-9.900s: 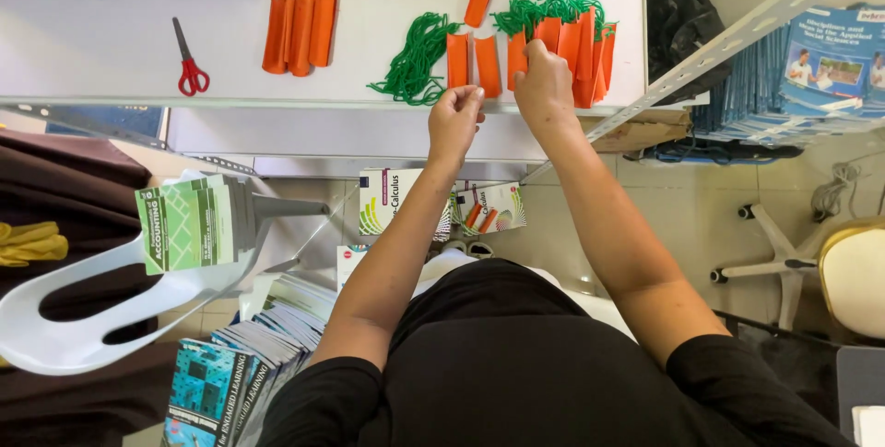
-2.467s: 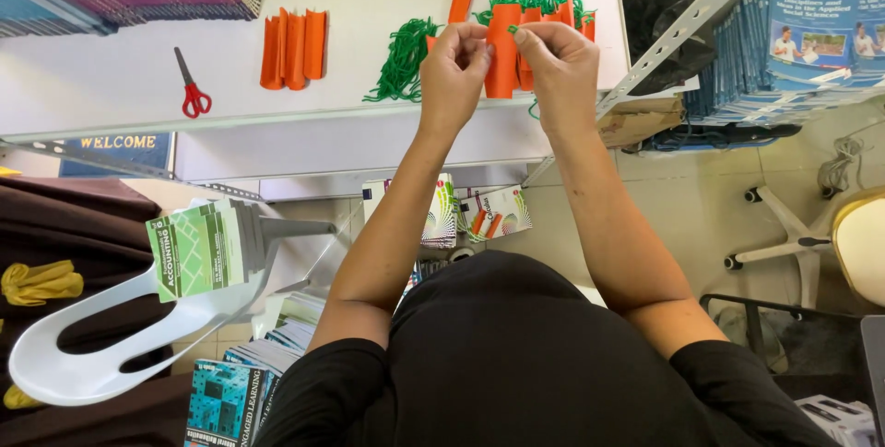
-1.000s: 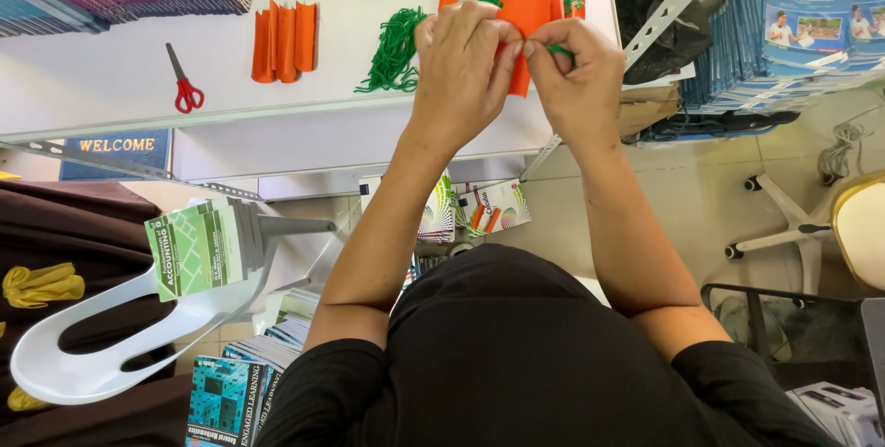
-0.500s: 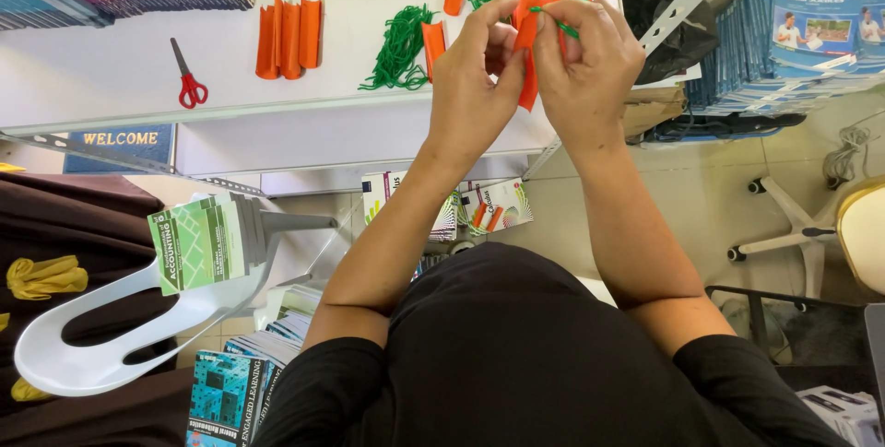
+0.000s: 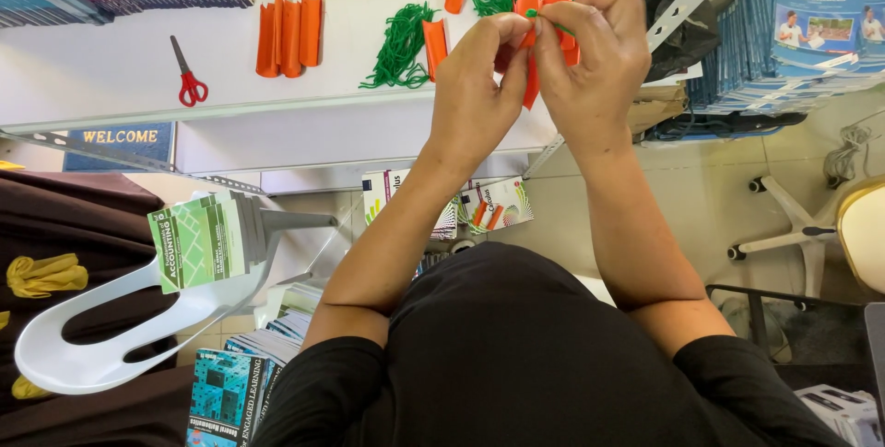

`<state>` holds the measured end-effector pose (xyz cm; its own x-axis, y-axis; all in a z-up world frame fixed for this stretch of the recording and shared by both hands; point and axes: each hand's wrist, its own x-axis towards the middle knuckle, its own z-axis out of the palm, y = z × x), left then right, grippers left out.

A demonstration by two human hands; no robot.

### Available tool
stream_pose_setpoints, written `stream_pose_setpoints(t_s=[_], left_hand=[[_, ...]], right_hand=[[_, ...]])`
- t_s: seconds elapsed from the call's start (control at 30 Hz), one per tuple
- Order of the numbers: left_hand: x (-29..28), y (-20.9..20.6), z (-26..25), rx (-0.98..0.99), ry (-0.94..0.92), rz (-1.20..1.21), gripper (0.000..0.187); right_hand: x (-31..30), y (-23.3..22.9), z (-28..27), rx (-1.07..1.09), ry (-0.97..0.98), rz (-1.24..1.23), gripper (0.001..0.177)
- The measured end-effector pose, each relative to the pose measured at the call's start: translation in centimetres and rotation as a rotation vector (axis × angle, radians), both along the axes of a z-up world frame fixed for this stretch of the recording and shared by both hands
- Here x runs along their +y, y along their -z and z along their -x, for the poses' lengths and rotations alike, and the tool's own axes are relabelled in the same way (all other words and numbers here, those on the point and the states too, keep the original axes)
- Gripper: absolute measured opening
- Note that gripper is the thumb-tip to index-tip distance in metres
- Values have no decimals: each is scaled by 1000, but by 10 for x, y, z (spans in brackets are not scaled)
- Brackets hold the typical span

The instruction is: Assembling paper carrot decorations by attaching green yarn to orange paper cones.

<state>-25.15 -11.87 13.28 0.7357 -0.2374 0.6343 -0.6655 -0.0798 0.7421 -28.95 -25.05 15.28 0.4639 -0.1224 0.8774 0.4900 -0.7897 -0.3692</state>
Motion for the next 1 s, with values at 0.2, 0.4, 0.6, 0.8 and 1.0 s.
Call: stream_pose_setpoints(t_s=[0.2,0.4,0.6,0.8,1.0], left_hand=[[6,-7,2,-103,5,-56,21],[4,-1,-1,-7,200,76,17],[1,-5,-8,366,473,343,25],[1,-3,-10,402,405,285,17],[1,3,-16,386,430,292,10]], right_hand=[[-16,-3,0,33,-161,12,18],[-25,6,0,97,-280,-171,13],[-26,3,8,103,-246,-111,14],[-28,-3,15,78,-237,-11,16],[-31,-7,18,96,-229,36,14]])
